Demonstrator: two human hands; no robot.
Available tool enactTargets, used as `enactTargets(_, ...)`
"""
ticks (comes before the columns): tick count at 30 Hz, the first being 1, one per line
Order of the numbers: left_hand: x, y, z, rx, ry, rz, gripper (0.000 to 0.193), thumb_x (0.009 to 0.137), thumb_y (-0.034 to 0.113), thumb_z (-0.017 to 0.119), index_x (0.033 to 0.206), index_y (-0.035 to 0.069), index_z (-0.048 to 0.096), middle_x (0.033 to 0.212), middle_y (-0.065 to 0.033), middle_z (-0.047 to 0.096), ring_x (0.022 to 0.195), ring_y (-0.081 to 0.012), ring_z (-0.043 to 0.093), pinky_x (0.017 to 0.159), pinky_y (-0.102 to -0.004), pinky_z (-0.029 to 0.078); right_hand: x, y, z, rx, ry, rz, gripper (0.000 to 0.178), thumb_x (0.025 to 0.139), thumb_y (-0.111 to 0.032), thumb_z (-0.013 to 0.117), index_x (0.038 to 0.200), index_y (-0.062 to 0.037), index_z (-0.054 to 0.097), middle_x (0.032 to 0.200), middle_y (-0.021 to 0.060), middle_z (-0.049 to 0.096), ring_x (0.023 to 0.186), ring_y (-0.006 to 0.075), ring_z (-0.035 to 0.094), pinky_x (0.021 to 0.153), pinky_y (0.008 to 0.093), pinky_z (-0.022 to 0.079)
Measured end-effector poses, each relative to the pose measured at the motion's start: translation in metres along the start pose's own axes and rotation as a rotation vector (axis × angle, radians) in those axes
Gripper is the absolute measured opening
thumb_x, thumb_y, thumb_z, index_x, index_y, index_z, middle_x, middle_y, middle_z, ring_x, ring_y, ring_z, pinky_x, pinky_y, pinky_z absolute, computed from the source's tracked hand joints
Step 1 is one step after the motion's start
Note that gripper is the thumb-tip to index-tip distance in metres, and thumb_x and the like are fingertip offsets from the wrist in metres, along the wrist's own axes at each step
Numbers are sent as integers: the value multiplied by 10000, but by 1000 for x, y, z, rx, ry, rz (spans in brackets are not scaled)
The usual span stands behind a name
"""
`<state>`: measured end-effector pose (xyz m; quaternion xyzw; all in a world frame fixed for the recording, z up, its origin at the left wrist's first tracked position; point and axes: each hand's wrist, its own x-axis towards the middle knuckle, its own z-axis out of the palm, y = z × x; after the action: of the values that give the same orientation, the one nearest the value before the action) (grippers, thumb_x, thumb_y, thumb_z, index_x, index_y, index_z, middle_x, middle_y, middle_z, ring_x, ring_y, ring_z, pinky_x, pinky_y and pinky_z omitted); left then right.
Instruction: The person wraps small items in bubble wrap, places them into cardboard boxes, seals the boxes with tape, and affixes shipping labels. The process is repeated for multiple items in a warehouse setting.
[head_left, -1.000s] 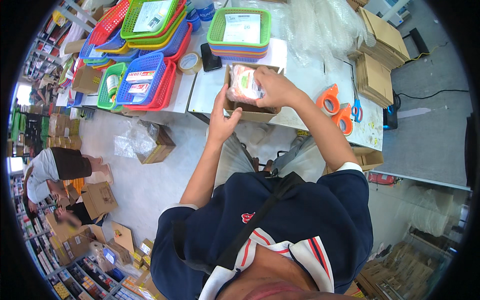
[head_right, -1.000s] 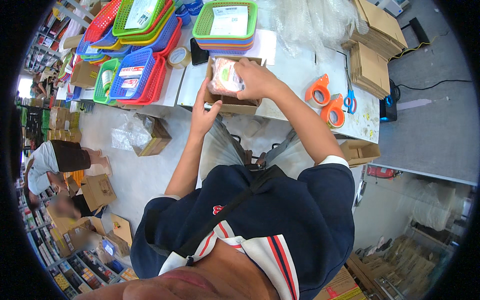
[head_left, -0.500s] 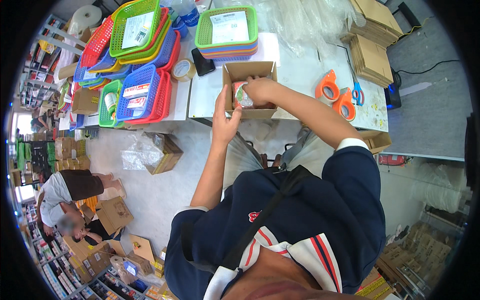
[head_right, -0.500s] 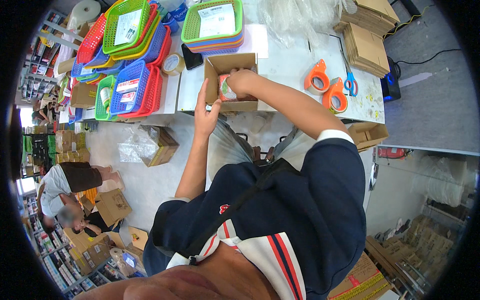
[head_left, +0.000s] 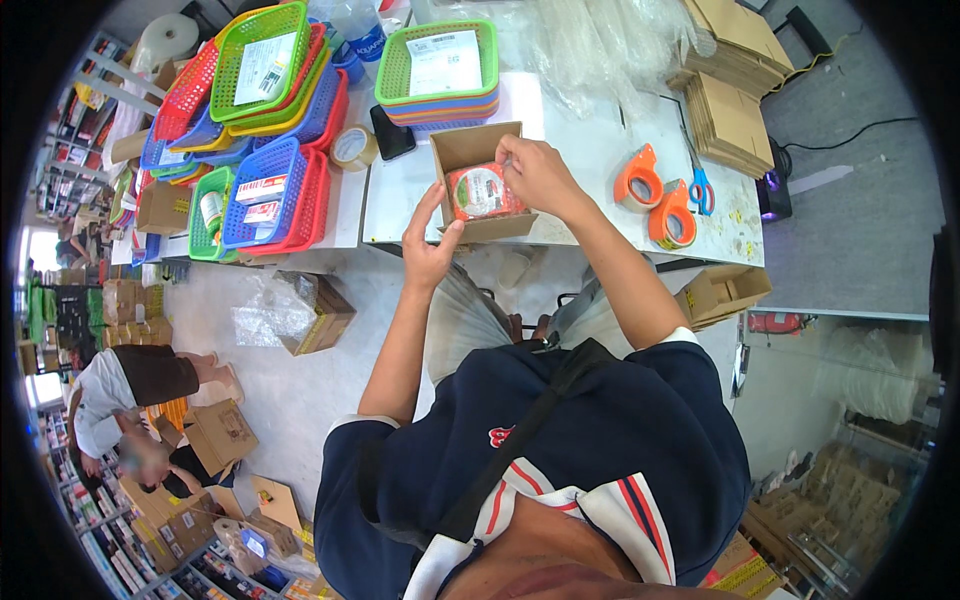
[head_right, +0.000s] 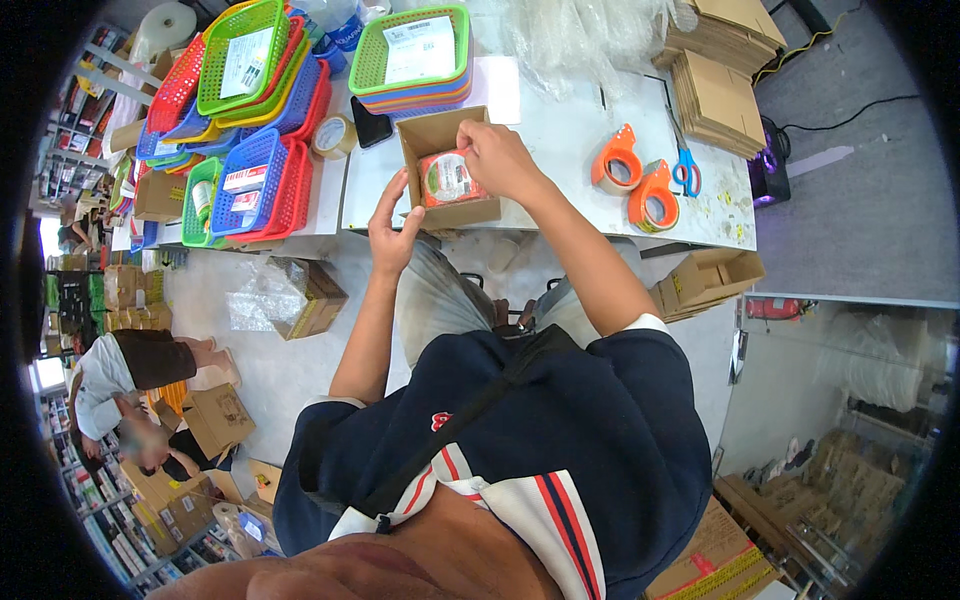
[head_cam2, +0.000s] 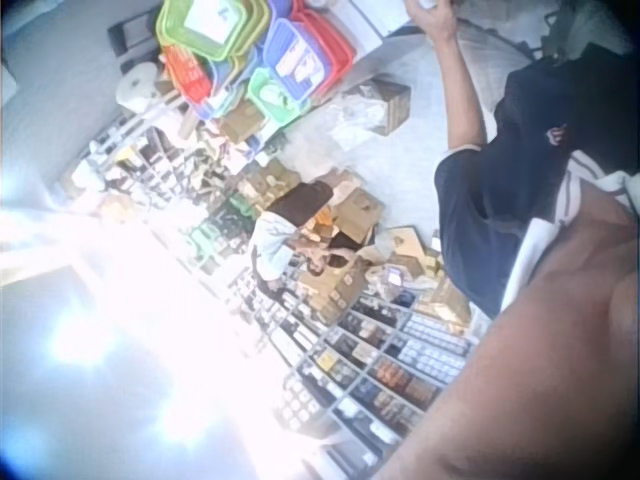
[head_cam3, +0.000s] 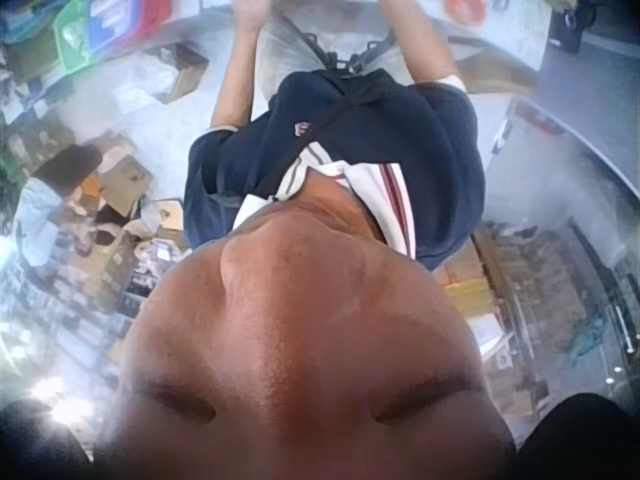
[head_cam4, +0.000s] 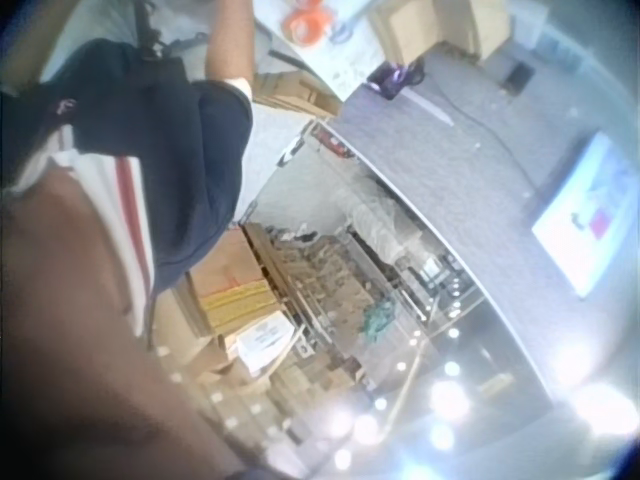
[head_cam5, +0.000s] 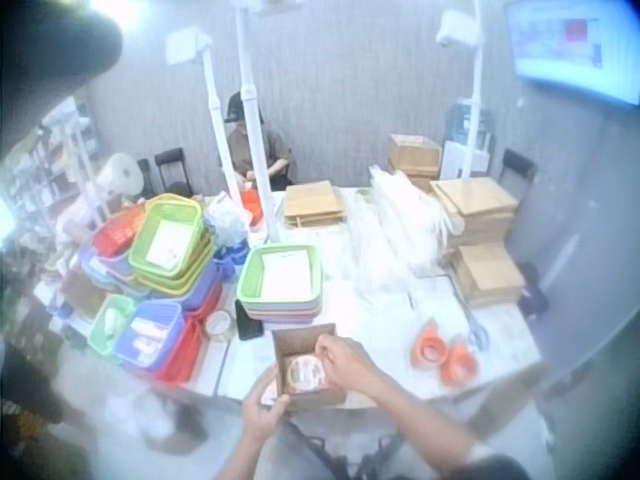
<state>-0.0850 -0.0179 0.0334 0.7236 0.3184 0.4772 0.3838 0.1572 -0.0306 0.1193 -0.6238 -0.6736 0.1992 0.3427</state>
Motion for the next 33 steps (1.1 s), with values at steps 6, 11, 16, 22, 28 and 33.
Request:
enactTargets(6,-8,10,16,-114,80,-49,478,926,144,649,1374,-14,591,1471,-200,539,1424,-308,448,1163,-432,350,8,5,15,-76,190,107,286,810,-36,612,1096,-35,636,849,259,696,869,437,692,802,512,535)
enactTargets(11,-12,5,18,-10,-27,-19,338,957,223,603,1195,5,706,1401,-190,610,1416,-343,457,1180,-454,322,38,16,12,-59,211,188,371,819,-58,604,1187,-8,614,906,295,702,878,481,682,825,534,544)
enactTargets(16,-2,6,18,133,-74,-31,319,991,253,573,1139,22,736,1386,-160,629,1408,-354,457,1184,-456,307,32,10,14,-11,123,43,371,826,-80,600,1191,-18,620,861,227,717,840,426,700,761,502,554)
enactTargets(22,0,0,25,143,-42,-16,308,970,274,591,1060,28,754,1354,-147,646,1373,-372,474,1163,-466,326,45,9,19,-528,-184,-102,279,824,-63,631,1102,-43,643,895,176,727,868,360,720,746,486,562)
enactTargets(28,7,-1,21,63,-70,-4,324,949,252,554,1065,23,751,1332,-153,644,1390,-383,455,1169,-467,319,53,29,22,389,130,57,206,783,-21,615,988,-8,626,895,222,717,808,361,714,667,441,543)
enactTargets(33,11,8,10,62,-240,-30,381,942,276,522,1074,-1,750,1359,-172,620,1410,-390,433,1174,-466,315,46,18,17,-145,57,19,165,780,-40,631,933,18,658,863,247,721,832,371,725,707,444,567)
